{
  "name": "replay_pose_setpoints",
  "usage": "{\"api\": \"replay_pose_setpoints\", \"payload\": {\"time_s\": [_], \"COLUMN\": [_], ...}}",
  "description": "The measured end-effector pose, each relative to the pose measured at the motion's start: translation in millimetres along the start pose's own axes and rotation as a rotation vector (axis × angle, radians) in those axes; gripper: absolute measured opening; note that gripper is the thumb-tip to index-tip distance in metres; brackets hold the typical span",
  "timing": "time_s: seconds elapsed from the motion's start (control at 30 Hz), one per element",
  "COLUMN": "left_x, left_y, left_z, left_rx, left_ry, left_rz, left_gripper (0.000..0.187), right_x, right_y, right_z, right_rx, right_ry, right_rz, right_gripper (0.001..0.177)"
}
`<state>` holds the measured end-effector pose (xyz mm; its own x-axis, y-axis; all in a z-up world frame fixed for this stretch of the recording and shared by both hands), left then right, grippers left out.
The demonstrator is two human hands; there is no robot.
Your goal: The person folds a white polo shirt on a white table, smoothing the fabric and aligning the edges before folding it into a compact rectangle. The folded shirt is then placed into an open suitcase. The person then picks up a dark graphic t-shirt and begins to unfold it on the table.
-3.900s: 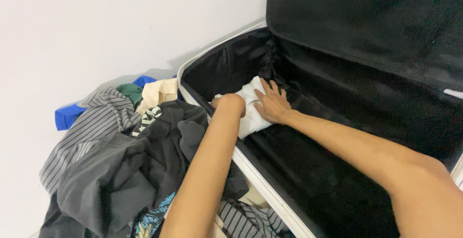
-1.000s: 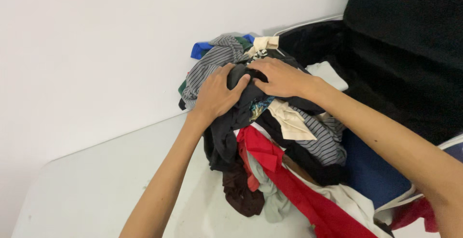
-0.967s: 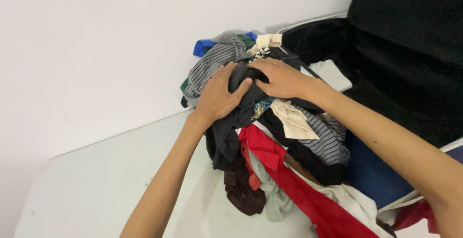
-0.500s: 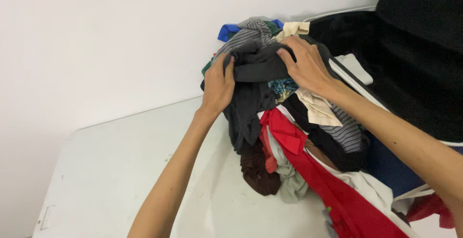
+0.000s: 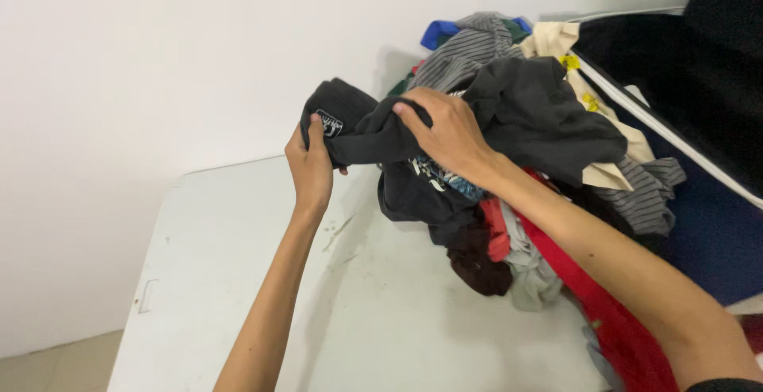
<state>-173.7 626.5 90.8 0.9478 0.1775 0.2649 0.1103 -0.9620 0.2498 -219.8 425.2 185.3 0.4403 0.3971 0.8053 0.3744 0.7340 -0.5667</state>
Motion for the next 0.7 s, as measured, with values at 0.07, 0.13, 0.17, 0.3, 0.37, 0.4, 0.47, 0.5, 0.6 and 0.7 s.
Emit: {"api": "replay_pose_setpoints", "payload": {"time_s": [0.07,0.13,0.17,0.3,0.37,0.4,0.47,0.5,0.6,0.7], "left_x": [-4.7,-7.2,-4.6,2.8,5.8,8.8,13.3,17.2,25.1,26.7], "left_y": [-40.0,-78.7,-95.6,-146.4,-164.3,-170.6,-176.8,-178.2,-178.1,-177.5], "left_z": [11.2,31.5,40.6,75.8,90.6,94.7,105.5,110.5,124.8,132.9], "left_rx": [0.046,0.025,0.006,-0.105,-0.145,-0.139,-0.125,-0.049,0.085,0.013], "left_ry": [-0.014,-0.104,-0.145,-0.285,-0.336,-0.319,-0.292,-0.295,-0.306,-0.326], "left_rz": [-0.077,-0.159,-0.197,-0.26,-0.265,-0.251,-0.212,-0.195,-0.149,-0.153], "left_gripper": [0.037,0.033,0.032,0.025,0.025,0.026,0.027,0.027,0.028,0.027], "right_x": [-0.2,-7.1,-7.5,-29.1,-40.4,-46.7,-71.6,-85.6,-110.5,-131.1], "right_y": [36.4,75.8,95.6,174.7,196.8,205.4,217.2,221.5,216.1,218.7], "right_z": [6.2,12.0,14.1,7.9,11.1,9.6,-11.7,-22.9,-48.6,-63.8], "right_rx": [0.035,0.068,0.074,0.26,0.324,0.355,0.338,0.334,0.061,0.009], "right_ry": [0.037,0.091,0.113,0.317,0.26,0.235,0.337,0.387,0.262,0.21], "right_rz": [0.048,0.123,0.167,0.47,0.548,0.586,0.674,0.721,0.763,0.883], "right_gripper": [0.022,0.024,0.025,0.038,0.046,0.049,0.051,0.051,0.066,0.065]}}
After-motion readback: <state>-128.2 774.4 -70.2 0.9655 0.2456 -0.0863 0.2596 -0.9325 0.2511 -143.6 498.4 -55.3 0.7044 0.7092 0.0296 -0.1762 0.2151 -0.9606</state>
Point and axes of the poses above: each hand's wrist, its own x-axis towards the middle knuckle, its own y-axis out of the palm, z = x × y, the point moved 10 cm from there along x, towards the middle knuckle, and after that the axes turned 7 degrees about -y, right-handed, at the moved point
